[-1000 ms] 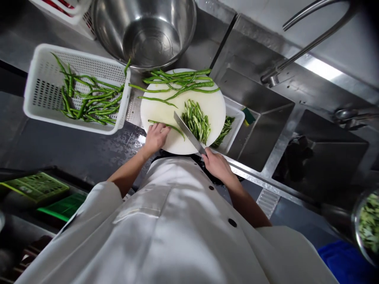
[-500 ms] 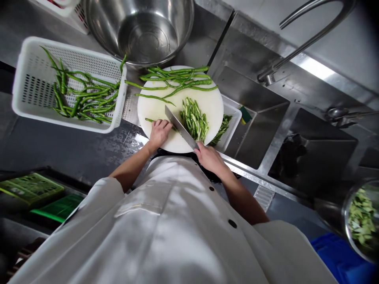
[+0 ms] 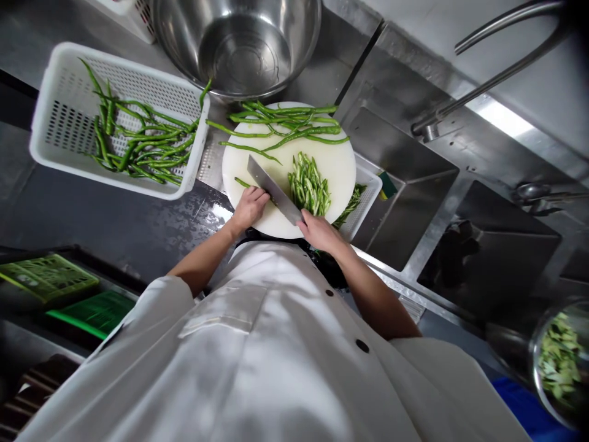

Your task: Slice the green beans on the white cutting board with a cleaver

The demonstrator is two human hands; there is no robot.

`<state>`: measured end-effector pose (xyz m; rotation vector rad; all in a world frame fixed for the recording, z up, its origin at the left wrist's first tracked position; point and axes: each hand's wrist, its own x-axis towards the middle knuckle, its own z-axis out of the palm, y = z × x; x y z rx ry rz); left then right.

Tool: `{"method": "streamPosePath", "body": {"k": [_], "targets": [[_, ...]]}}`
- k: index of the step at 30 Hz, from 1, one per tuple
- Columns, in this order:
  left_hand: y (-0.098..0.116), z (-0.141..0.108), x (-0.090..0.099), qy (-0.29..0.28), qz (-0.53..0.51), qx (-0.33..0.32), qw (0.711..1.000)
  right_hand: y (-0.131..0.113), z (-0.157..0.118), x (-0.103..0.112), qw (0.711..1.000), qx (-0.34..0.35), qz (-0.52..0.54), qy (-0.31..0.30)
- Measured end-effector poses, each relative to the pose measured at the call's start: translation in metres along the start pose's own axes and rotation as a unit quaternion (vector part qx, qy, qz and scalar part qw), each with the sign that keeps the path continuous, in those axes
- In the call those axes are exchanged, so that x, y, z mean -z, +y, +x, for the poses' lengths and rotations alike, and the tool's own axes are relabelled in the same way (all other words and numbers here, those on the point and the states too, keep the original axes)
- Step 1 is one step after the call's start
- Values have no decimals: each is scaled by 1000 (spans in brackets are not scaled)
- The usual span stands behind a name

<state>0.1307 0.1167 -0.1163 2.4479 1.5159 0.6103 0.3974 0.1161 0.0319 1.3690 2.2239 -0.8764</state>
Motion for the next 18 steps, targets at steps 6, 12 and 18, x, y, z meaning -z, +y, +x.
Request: {"method": "streamPosePath", "body": {"k": [6, 12, 18], "targets": [[-33, -8, 23, 103, 49, 102, 988, 1, 4, -1, 1000, -4, -4, 2], [-47, -5, 16, 64, 15, 67, 996, -3, -18, 13, 999, -20, -42, -17], [-52, -5, 10, 70, -12, 68, 995, -19, 10, 18, 1000, 9, -19, -19]]}}
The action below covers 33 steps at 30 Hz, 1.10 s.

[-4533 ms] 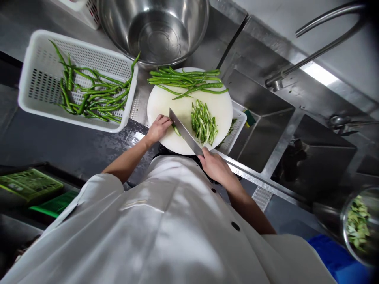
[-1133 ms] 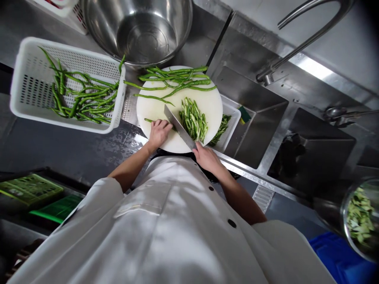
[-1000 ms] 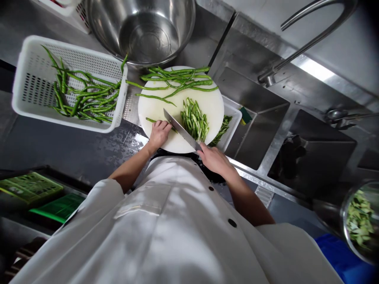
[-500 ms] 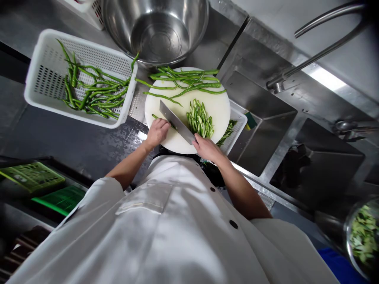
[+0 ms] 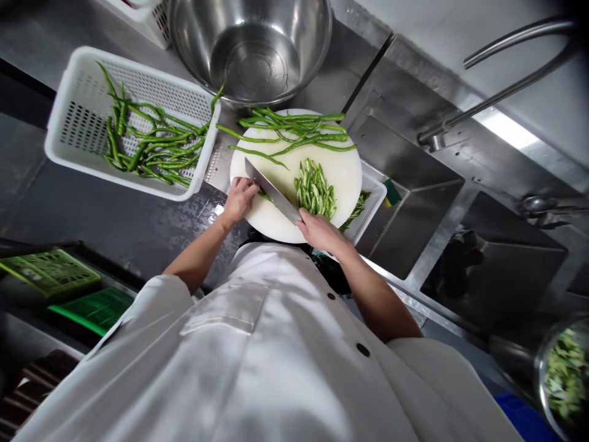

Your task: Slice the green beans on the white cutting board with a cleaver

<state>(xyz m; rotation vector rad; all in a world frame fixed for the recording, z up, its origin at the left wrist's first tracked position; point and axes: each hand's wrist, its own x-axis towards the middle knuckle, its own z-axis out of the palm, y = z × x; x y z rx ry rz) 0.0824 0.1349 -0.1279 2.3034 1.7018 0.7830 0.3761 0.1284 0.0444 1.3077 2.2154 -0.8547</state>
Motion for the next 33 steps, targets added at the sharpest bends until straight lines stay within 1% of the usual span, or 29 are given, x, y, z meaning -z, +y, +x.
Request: {"method": "streamPosePath", "body": {"k": [6, 9, 12, 17, 19, 21, 22, 24, 25, 27, 29, 31, 33], "targets": [[-1, -1, 1, 12, -28, -8, 1000, -5, 10, 3, 1000, 4, 7, 6], [2, -2, 1, 35, -13, -7, 999, -5, 13, 3, 1000, 7, 2, 12], [4, -3, 0, 54, -6, -7, 999, -1, 18, 3, 999, 24, 17, 15], [4, -6, 1, 35, -49, -3, 998, -7, 42, -7, 997, 28, 62, 43], [-1, -4, 7, 29, -64, -13, 997, -5, 41, -11, 996, 17, 71, 48], [-11, 8, 15, 37, -66, -13, 997, 0, 28, -15, 996, -11, 74, 48], [-18, 19, 19, 45, -62, -6, 997, 2, 19, -19, 996, -26, 76, 50], [-34, 47, 26, 55, -43, 10, 997, 3, 3, -29, 994, -41, 90, 53], [-42, 64, 27, 44, -35, 6, 998, 1, -2, -35, 993, -36, 102, 53], [-55, 96, 27, -6, -29, -24, 999, -6, -5, -46, 990, -22, 131, 46], [-64, 120, 24, -55, -34, -59, 996, -10, -3, -55, 985, -35, 162, 38], [-69, 128, 23, -72, -32, -80, 994, -6, -4, -59, 978, -76, 187, 43], [-68, 120, 25, -49, -9, -74, 996, 6, -12, -61, 971, -112, 202, 62]]}}
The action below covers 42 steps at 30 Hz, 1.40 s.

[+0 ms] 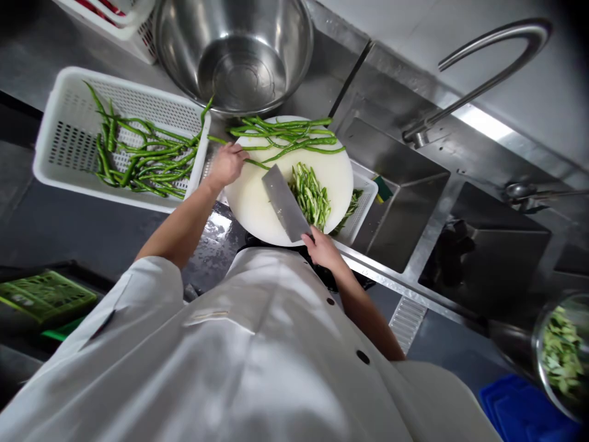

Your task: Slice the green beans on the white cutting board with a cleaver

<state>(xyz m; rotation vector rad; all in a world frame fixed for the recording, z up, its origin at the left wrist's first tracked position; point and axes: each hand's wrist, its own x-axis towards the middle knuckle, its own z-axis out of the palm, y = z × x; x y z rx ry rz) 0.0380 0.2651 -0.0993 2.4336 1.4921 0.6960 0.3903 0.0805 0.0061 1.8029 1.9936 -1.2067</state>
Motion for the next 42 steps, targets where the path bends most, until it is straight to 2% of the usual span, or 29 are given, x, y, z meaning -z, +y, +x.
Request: {"method": "streamPosePath", "body": {"k": [3, 6, 9, 11, 15, 19, 23, 26, 31, 37, 42], "targets": [[19, -29, -1, 52, 33, 35, 997, 26, -17, 9, 999, -26, -3, 26], [53, -62, -14, 44, 15, 19, 999, 41, -33, 13, 999, -32, -34, 26], [83, -82, -32, 14, 2, -2, 1000, 38, -41, 14, 995, -31, -90, 13], [93, -87, -40, -5, -3, -3, 1000, 29, -42, 16, 991, -41, -131, -6], [95, -89, -41, -27, 6, -12, 1000, 13, -49, 24, 982, -49, -178, -36], [93, -88, -39, -32, 14, -16, 999, 2, -54, 26, 980, -28, -192, -52], [94, -87, -41, -40, -19, -8, 999, -15, -38, 19, 985, 3, -161, -65], [95, -87, -41, -39, -19, -12, 999, -25, -27, 19, 988, -3, -142, -60], [96, -86, -40, -31, 1, -28, 999, -31, -25, 22, 988, 0, -138, -63], [95, -86, -39, -38, -26, -27, 999, -36, -16, 18, 989, 18, -138, -44], [95, -87, -40, -21, -22, -30, 999, -44, -8, 19, 990, 17, -128, -46]]}}
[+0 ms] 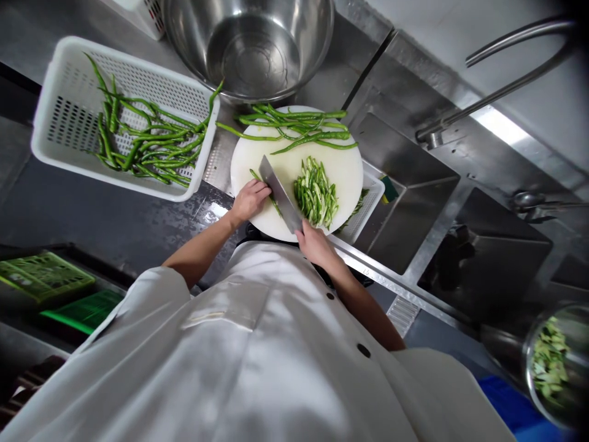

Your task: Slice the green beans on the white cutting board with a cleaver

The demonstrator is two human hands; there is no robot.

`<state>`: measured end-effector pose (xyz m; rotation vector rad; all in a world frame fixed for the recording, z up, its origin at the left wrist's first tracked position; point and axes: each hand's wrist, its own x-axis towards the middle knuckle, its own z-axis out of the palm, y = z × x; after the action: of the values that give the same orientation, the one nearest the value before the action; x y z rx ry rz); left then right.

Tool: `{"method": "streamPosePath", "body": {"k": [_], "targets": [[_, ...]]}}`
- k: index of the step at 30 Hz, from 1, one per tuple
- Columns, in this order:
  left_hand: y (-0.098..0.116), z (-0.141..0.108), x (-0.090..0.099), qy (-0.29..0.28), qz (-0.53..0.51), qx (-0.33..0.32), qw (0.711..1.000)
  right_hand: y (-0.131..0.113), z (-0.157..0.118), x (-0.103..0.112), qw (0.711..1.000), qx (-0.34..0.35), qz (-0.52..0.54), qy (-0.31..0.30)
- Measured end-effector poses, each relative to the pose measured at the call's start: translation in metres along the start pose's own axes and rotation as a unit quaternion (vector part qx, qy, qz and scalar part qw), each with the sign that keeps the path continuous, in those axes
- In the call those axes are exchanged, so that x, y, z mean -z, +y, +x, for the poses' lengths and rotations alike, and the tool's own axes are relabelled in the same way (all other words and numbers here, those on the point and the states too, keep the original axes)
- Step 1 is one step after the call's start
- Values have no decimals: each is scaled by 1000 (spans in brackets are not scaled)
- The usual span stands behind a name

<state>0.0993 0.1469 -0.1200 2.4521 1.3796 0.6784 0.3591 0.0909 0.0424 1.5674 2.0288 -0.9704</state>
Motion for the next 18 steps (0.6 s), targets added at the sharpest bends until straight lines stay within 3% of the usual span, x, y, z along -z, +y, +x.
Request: {"method": "streamPosePath", "body": {"k": [6, 10, 14, 18], "targets": [[1, -3, -3, 7, -22, 21, 1000, 2, 6, 4, 1000, 0, 7, 2], [0, -4, -4, 5, -42, 18, 999, -7, 24, -7, 999, 13, 22, 23], [-20, 0, 8, 23, -25, 18, 999, -14, 41, -15, 999, 9, 30, 35], [-48, 9, 19, 40, 0, 51, 998, -6, 28, -7, 999, 12, 21, 33]]}}
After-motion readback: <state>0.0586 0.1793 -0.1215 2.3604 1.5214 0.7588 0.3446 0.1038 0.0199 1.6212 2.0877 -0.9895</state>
